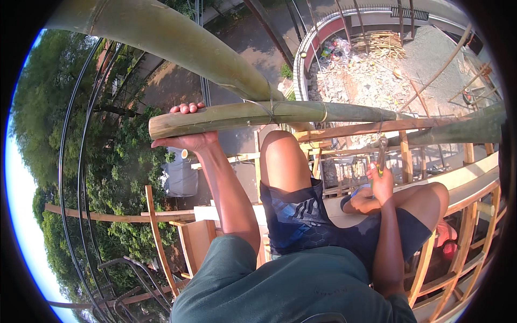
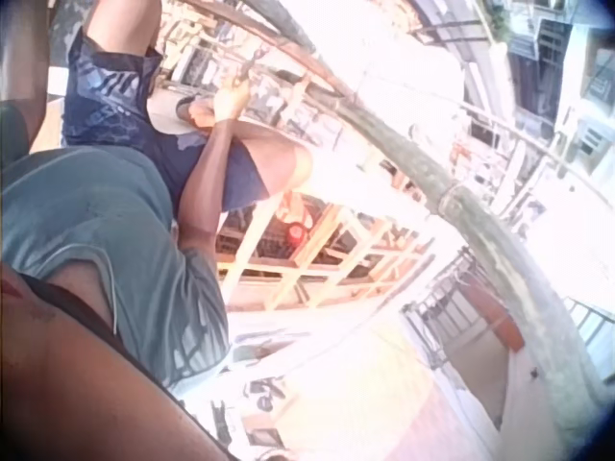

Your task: The person secures bamboo poles to a wooden roof frame using wire and pliers while perched on scaffolding. After completing the tie, the person descends the scaffolding and walks across the roof, then picks up a bucket and scrapes debris into it.

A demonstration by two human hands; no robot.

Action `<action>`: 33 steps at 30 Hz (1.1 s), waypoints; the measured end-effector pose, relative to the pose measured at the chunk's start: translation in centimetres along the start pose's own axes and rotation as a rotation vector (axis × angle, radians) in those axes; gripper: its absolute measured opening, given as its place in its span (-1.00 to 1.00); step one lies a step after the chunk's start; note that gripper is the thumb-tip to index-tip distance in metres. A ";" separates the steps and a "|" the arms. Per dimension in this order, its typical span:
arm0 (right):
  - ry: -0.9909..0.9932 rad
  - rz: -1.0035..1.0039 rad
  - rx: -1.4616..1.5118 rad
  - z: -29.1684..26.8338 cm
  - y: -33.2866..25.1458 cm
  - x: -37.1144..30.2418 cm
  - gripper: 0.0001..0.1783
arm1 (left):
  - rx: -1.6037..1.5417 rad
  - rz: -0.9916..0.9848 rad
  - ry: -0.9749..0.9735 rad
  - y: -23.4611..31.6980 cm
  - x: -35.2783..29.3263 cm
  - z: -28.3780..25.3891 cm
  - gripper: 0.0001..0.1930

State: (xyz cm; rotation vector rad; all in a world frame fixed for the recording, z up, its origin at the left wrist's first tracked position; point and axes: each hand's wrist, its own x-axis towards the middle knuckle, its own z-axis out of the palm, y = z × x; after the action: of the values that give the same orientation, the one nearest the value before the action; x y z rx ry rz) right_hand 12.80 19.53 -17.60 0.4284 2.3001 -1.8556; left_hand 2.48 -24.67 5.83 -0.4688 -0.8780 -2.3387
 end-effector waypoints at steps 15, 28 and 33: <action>0.009 -0.170 -0.222 1.2 -1.9 -0.5 -0.78 | -0.046 0.012 0.060 -0.1 -1.2 1.1 0.02; -0.009 -0.064 -0.391 0.1 -1.4 -0.9 -0.71 | 0.238 -0.374 0.390 -6.5 -9.0 0.8 -0.43; -0.059 -0.069 -0.323 0.6 -2.0 -0.7 -0.64 | 0.203 -0.434 0.381 -6.5 -8.9 1.2 -0.36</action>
State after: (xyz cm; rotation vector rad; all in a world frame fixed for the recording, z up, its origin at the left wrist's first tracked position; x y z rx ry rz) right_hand 12.77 18.43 -15.64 0.2480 2.5396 -1.4604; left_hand 5.29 -16.29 -0.85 0.2749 -1.0917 -2.5560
